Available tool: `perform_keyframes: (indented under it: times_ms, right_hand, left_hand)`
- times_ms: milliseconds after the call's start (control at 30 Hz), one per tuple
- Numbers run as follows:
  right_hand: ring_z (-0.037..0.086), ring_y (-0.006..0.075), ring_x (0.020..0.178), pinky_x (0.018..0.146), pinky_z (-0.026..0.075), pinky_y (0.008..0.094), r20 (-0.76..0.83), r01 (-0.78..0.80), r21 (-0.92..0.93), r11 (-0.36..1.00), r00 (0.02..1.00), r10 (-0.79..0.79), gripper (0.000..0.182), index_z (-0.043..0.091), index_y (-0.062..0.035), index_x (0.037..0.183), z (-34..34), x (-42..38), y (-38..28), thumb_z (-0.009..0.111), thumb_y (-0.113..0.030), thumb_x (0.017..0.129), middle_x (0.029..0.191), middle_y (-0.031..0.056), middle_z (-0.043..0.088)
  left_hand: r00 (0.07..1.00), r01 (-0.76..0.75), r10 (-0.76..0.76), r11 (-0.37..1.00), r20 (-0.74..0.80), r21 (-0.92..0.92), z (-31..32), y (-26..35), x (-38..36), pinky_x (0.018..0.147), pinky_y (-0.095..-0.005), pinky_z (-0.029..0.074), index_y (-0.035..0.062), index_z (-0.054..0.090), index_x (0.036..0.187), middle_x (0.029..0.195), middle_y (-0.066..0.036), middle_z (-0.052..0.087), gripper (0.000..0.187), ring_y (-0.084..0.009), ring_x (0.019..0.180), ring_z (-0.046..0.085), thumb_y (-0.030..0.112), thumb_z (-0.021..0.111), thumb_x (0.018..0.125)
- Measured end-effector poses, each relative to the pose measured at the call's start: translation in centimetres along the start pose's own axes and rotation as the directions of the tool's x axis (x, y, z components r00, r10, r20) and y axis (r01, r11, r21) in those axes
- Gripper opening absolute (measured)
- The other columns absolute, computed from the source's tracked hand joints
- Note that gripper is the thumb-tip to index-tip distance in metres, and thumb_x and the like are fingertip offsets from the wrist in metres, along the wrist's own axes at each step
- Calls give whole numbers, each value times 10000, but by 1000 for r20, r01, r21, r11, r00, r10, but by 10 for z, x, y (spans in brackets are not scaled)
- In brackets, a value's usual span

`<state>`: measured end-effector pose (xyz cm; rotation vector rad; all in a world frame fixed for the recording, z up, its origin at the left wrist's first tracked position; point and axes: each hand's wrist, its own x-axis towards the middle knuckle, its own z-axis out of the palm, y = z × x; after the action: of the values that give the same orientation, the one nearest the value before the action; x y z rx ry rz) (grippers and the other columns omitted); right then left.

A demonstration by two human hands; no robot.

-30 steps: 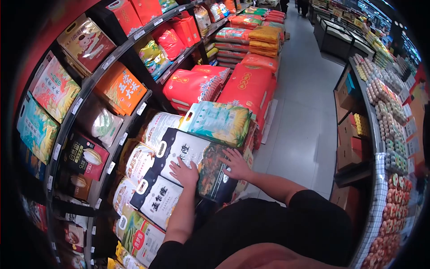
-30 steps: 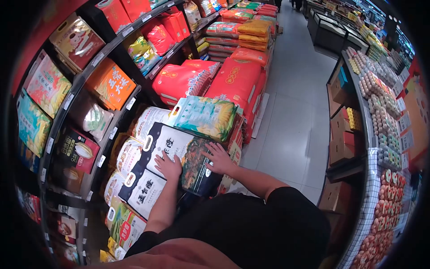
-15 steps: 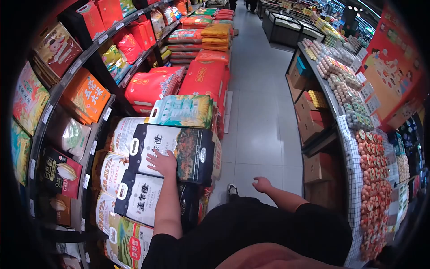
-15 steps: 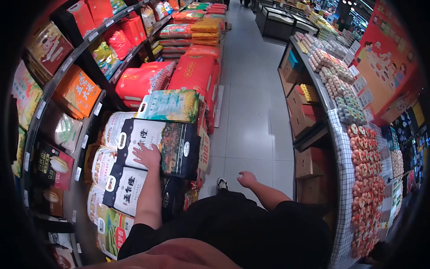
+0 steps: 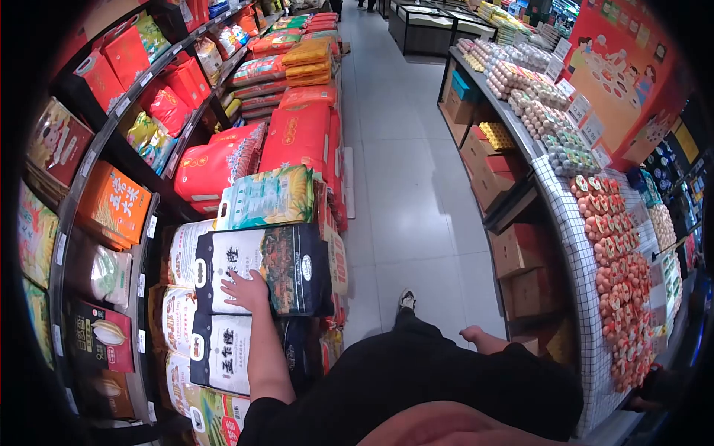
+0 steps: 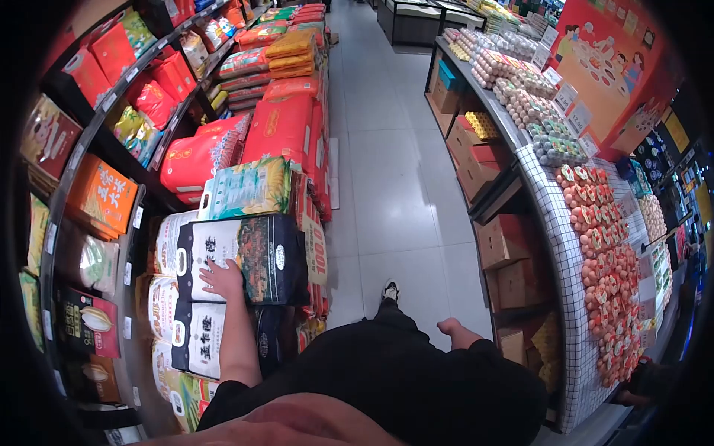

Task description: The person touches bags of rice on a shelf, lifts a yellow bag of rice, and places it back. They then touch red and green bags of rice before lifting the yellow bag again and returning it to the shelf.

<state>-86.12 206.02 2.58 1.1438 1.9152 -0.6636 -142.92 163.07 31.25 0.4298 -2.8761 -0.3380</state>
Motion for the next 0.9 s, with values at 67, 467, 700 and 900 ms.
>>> perform_keyframes:
  times_ms: [67, 467, 700, 900]
  right_hand:
    - [584, 357, 1210, 1028, 460, 407, -23, 109, 35, 993, 994, -108, 517, 689, -25, 1177, -19, 7, -28, 582, -431, 876, 1262, 209, 638]
    - [629, 341, 1143, 1009, 475, 411, -104, 321, 168, 932, 946, -307, 454, 717, -40, 1136, -180, 123, -92, 582, -386, 874, 1199, 184, 678]
    - [635, 358, 1117, 994, 484, 407, -164, 261, 316, 912, 962, -218, 456, 725, -40, 1113, -230, 178, -45, 585, -391, 858, 1172, 204, 681]
    - [603, 372, 1168, 1024, 461, 418, -71, 133, 164, 977, 990, -123, 498, 705, -8, 1128, -222, 194, 21, 542, -405, 874, 1222, 211, 654]
  left_hand:
    - [1000, -1, 1, 1000, -12, 3, 2, 1, 0, 1155, -657, 115, 75, 371, 1497, 1554, -294, 265, 709, -418, 1482, 187, 434, 534, 907]
    - [987, 11, 4, 995, -159, 95, 6, 26, -10, 1142, -562, 265, 70, 511, 1413, 1466, -247, 450, 561, -402, 1380, 389, 344, 529, 924]
    - [980, 131, -115, 987, -165, 91, 22, 54, -32, 968, -511, 462, 23, 623, 1254, 1335, -245, 562, 467, -397, 1190, 563, 321, 541, 903]
    - [981, 27, -16, 998, -192, 53, 53, 124, -58, 1098, -562, 308, 63, 569, 1334, 1421, -272, 455, 525, -400, 1340, 415, 335, 591, 885]
